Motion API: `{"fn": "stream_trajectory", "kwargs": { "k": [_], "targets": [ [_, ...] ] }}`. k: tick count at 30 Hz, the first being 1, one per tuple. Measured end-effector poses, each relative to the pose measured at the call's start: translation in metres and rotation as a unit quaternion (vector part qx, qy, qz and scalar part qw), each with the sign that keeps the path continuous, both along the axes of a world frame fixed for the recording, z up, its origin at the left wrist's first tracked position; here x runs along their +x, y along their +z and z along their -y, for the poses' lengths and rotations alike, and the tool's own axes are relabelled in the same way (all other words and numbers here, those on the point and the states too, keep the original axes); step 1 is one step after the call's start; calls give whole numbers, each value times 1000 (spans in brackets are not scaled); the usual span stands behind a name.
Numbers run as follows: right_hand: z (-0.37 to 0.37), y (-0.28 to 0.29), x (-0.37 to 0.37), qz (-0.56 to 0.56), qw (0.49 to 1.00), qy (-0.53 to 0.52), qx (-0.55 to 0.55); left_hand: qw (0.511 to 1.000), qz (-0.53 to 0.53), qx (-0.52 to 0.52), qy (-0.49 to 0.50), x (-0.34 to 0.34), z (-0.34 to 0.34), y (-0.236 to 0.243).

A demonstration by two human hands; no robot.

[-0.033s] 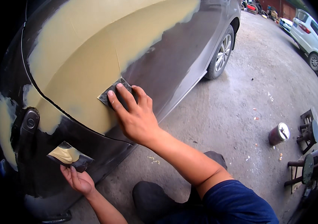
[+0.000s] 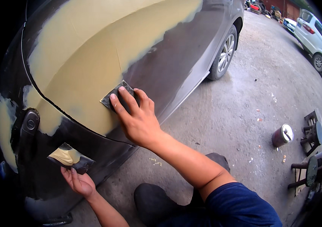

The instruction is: The person applies a beige body filler to a damaged area on the side of a dark-colored car using a metal spreader. They repeatedly scoop filler from a larger spreader and smooth it onto the car's surface, working to level the material over the repair zone.

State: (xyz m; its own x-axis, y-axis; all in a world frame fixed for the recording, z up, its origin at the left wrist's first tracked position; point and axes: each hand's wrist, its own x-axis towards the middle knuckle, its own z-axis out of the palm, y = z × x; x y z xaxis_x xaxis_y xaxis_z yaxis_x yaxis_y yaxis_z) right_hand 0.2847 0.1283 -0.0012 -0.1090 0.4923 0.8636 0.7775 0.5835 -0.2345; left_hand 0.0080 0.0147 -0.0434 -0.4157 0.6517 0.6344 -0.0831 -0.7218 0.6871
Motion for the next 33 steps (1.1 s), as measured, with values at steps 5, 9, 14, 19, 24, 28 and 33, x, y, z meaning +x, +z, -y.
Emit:
{"fn": "stream_trajectory", "kwargs": {
  "k": [5,9,14,19,24,28,33],
  "targets": [
    [1,-16,0,6,1000,5,-7,1000,-4,-11,2,3,3,4],
    [3,-25,2,20,1000,3,-9,998,37,-35,-40,20,11,2],
    [7,-43,11,48,998,2,-39,991,78,-71,-78,66,19,12],
    [57,-21,33,-29,977,175,-121,977,112,-129,-129,112,30,28],
    [97,-23,50,-173,765,562,-264,953,178,-153,-192,141,35,40],
    [80,-32,69,-20,917,344,-199,970,129,-134,-155,138,34,48],
    [93,9,59,33,962,240,-122,986,78,-119,-92,131,35,46]
  ]
}}
